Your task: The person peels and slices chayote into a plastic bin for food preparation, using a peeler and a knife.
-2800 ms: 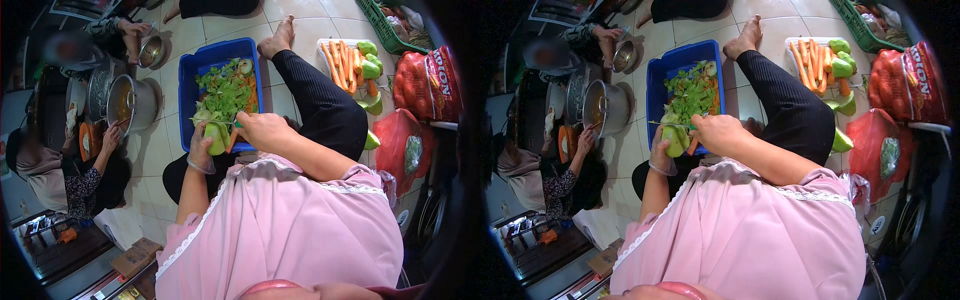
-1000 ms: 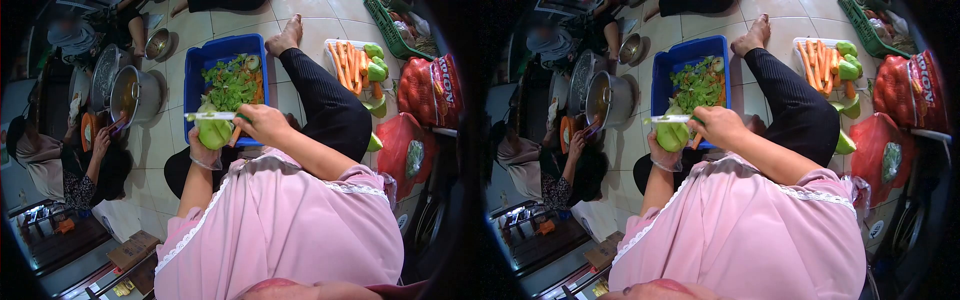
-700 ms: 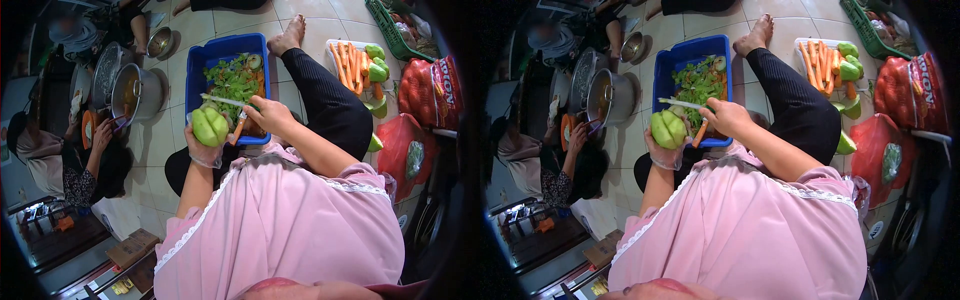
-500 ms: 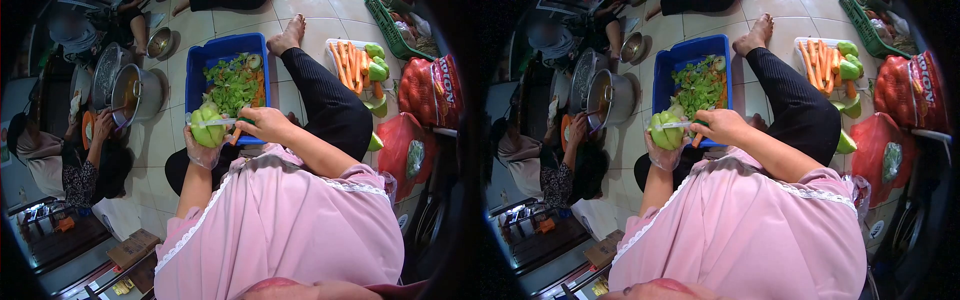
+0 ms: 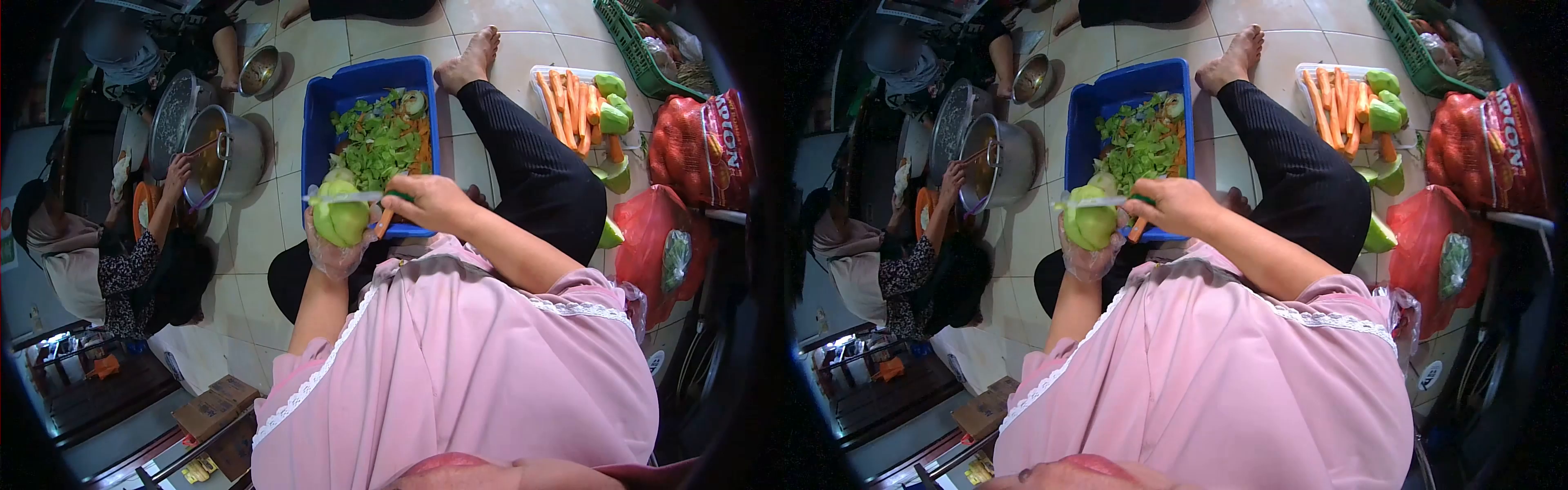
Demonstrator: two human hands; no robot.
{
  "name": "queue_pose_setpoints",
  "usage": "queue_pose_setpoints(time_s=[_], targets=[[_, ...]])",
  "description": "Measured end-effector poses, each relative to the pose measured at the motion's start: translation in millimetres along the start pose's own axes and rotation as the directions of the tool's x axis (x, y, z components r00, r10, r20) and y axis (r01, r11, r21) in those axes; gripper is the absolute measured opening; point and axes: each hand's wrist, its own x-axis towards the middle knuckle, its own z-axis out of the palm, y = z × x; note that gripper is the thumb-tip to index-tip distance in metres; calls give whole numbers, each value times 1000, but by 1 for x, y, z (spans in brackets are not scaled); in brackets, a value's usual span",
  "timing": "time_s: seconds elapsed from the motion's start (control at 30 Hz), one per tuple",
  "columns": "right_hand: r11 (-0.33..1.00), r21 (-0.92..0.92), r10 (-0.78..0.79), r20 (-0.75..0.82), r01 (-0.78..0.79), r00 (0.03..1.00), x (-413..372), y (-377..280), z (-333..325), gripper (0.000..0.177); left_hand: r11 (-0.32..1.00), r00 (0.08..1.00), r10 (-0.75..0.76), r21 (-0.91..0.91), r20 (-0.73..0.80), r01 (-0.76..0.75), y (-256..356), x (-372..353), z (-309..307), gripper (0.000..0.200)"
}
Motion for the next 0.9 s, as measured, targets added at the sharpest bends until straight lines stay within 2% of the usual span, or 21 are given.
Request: queue_pose_setpoints(time_s=[0.03, 0.1, 0.17, 0.2, 0.27, 0.37, 0.47, 0.57, 0.63, 0.73, 0.83, 0.9], targets=[[1000, -10, -7, 16, 7, 1000, -1, -1, 2, 35, 951, 991, 132, 286, -29, -118, -7, -3, 2, 54], [999, -27, -20, 52, 21, 998, -2, 0, 5, 37, 896, 982, 187, 414, -28, -159, -10, -6, 6, 53], [999, -31, -26, 44, 28, 999, -1, 2, 3, 36, 992, 999, 36, 118, -6, -35, -3, -5, 11, 53], [999, -46, -21, 38, 22, 999, 0, 1, 1, 36, 999, 999, -34, -34, 23, 35, 1, -4, 15, 53], [997, -73, -33, 10, 34, 999, 0, 3, -1, 35, 927, 981, -159, -325, 111, 187, 7, -3, 19, 52], [991, -107, -87, -45, 82, 995, 1, 9, 4, 33, 935, 982, -96, -325, 161, 145, -4, -2, -8, 64], [984, -167, -88, -110, 68, 990, 4, 15, 5, 32, 879, 963, -147, -416, 227, 233, 1, -1, 5, 64], [967, -247, 15, -180, -59, 984, 9, 23, -4, 33, 943, 990, -142, -306, -12, 131, 12, -11, 30, 66], [974, -212, 48, -164, -83, 985, 10, 21, -4, 34, 945, 989, -145, -298, -12, 135, 15, -11, 33, 65], [999, -34, 11, -61, -13, 998, 2, 6, 2, 34, 950, 988, -151, -270, 37, 155, 16, -6, 30, 55], [998, -61, -22, 41, 24, 999, -2, 0, 2, 35, 959, 988, -151, -239, 17, 151, 16, -7, 28, 56], [985, -175, 0, -47, -8, 999, 1, 4, 0, 36, 966, 989, -148, -212, 12, 148, 17, -4, 29, 57]])
